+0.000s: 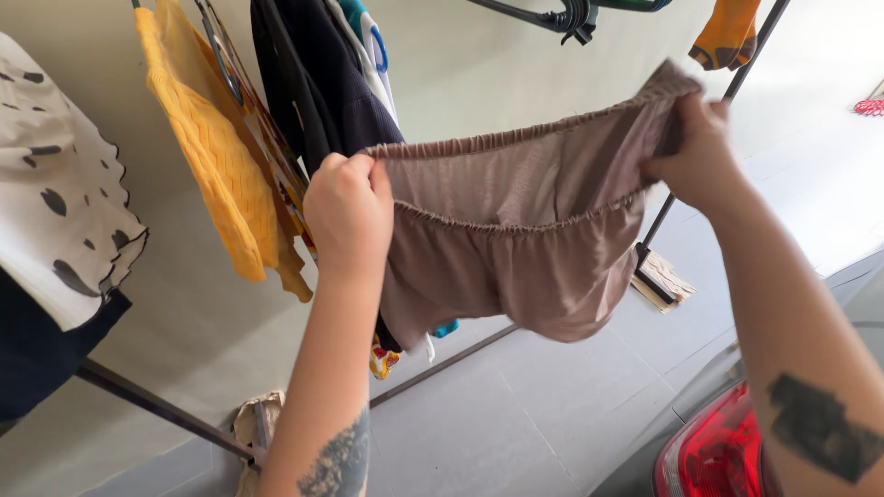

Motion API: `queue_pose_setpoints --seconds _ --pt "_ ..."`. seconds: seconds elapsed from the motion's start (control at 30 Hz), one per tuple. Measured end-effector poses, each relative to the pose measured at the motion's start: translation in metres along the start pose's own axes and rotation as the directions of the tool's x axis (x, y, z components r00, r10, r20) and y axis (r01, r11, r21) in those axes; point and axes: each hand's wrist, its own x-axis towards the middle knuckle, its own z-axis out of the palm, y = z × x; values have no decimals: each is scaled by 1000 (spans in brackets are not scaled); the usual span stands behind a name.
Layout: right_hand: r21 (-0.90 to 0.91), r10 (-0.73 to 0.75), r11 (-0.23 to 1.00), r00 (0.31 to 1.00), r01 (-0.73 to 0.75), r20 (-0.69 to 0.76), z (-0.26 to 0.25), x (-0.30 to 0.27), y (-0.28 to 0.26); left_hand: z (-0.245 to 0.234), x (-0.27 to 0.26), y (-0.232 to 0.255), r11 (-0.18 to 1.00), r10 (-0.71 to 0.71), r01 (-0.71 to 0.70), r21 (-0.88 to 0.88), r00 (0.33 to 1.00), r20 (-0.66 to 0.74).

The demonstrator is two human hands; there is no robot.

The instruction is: The person takes several garments from a laundry basket, unfolds them, places each on a hanger, and hangs them on a clothing rack. Items include a dark blue t-shirt, a black graphic t-shirt, a yellow patterned tank top, a yellow knit top, a teal tank top, and a brown skirt.

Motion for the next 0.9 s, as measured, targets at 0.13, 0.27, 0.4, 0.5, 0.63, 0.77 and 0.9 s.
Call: queue_pose_setpoints --seconds 0.13,0.27,0.4,0.5,0.63,0.77,0.9 --pt "-134 -259 966 850 222 -459 65 -82 39 56 -59 -13 986 69 -57 -154 994 79" --pt "-479 306 877 812 -38 497 129 -182 140 102 -132 -75 928 -360 316 196 632 686" --pt "-480 485 797 863 -367 145 78 -128 210 114 -126 -101 926 -372 302 224 649 664" --pt "-458 210 874 976 -159 62 46 -78 174 104 -87 -79 933 -355 291 209 672 650" --pt "-369 352 892 914 -261 204 2 -30 68 61 -30 -37 972 -235 192 138 707 667" --pt "-46 325 942 875 -331 358 -21 -17 -16 12 -5 -6 970 -239 119 212 638 732" --pt "-105 410 910 835 -400 367 -28 4 -51 -16 7 14 985 -167 95 143 724 670"
